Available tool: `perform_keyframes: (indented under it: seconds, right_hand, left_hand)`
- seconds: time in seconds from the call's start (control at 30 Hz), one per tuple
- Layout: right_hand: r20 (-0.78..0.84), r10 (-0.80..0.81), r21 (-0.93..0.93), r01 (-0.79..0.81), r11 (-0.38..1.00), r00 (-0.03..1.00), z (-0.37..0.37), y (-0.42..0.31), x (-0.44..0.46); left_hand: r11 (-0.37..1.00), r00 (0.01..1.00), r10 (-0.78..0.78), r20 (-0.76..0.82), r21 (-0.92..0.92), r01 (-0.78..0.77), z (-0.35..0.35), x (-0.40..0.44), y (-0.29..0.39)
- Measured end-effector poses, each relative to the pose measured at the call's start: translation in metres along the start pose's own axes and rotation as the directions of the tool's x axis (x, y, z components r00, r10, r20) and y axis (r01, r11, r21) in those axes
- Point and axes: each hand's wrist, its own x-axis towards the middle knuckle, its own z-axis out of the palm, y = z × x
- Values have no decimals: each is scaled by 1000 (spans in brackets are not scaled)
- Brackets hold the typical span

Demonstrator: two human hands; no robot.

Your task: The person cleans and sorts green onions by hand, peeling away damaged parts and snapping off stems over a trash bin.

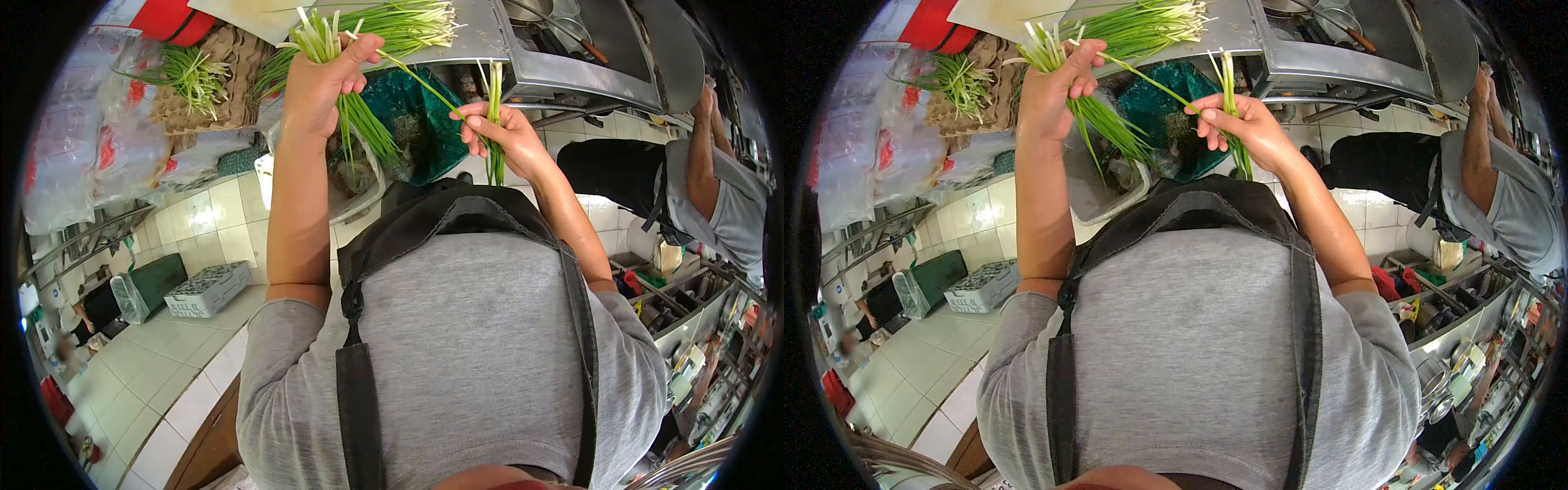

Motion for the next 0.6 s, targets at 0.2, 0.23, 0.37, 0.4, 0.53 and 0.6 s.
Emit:
perform_keyframes:
  seconds: [0.2,0.23,0.37,0.4,0.53,0.6]
  right_hand:
    - [-125,-88,-72,80,994,988,-8,10,1]
    - [-215,-156,-173,120,978,964,-10,12,5]
    - [-237,-283,-226,231,946,929,-9,-1,15]
    - [-245,-294,-232,238,943,924,-2,-12,15]
    - [-201,-370,-343,289,894,907,24,-47,14]
    - [-149,-390,-298,335,894,909,29,-51,18]
  left_hand:
    - [999,998,-6,61,33,4,12,-2,7]
    - [999,995,-20,100,38,16,15,-4,9]
    - [995,987,-33,158,93,19,24,-8,16]
    - [995,985,-27,171,98,10,26,-8,16]
    - [996,986,2,168,87,-17,35,-9,15]
    - [996,987,-3,164,92,-12,37,-10,12]
